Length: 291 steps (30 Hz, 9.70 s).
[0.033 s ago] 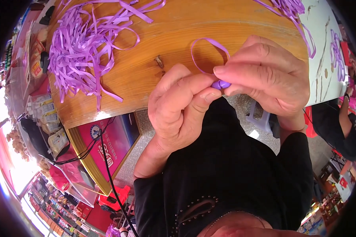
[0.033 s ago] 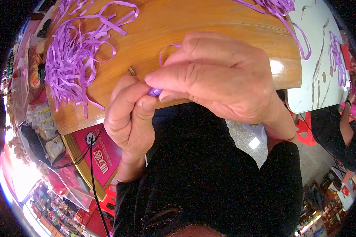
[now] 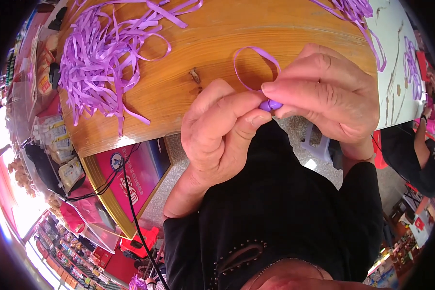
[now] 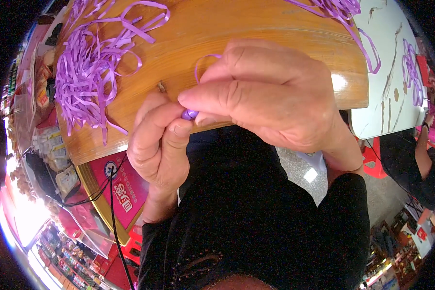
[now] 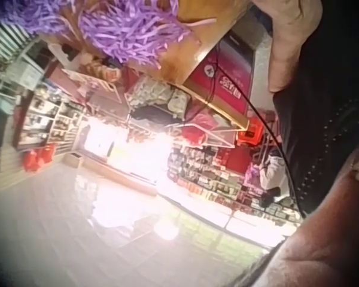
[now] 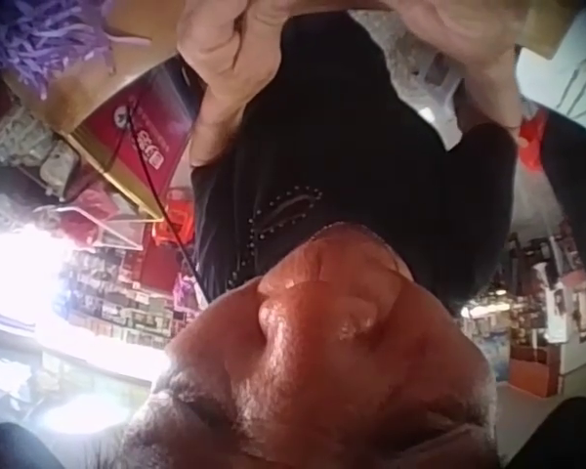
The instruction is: Tying small knots into a series of purple ribbons on a wooden workbench.
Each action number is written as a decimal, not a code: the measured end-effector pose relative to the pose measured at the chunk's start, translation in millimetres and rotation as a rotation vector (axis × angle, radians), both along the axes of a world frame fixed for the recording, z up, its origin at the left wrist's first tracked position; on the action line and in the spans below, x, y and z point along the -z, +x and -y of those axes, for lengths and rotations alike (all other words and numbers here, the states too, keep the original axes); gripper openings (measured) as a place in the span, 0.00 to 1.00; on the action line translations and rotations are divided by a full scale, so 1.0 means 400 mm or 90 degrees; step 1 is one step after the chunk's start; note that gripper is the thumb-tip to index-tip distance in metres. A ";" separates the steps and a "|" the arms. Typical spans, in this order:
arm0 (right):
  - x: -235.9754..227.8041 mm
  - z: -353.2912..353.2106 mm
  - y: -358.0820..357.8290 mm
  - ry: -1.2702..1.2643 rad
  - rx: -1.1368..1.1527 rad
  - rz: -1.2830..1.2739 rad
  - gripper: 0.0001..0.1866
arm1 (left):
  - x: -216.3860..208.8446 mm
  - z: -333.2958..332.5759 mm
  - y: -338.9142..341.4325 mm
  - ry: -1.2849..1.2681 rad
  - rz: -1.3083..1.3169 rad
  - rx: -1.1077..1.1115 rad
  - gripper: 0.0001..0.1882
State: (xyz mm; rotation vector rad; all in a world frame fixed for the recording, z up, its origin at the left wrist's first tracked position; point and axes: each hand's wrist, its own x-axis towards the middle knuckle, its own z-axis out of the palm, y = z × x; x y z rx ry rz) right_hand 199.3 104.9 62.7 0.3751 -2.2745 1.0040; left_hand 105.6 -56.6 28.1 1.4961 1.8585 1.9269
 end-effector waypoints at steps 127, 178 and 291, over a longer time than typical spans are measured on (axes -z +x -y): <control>0.100 -0.011 0.017 -0.655 -0.165 0.668 0.14 | 0.088 -0.015 -0.048 -0.136 -0.252 0.078 0.10; 0.120 -0.001 0.012 -0.472 -0.280 0.325 0.17 | -0.157 -0.085 0.013 0.045 0.181 0.091 0.13; -0.003 -0.168 0.032 -0.705 0.212 -0.239 0.10 | 0.076 -0.315 -0.153 0.106 -0.183 -0.043 0.03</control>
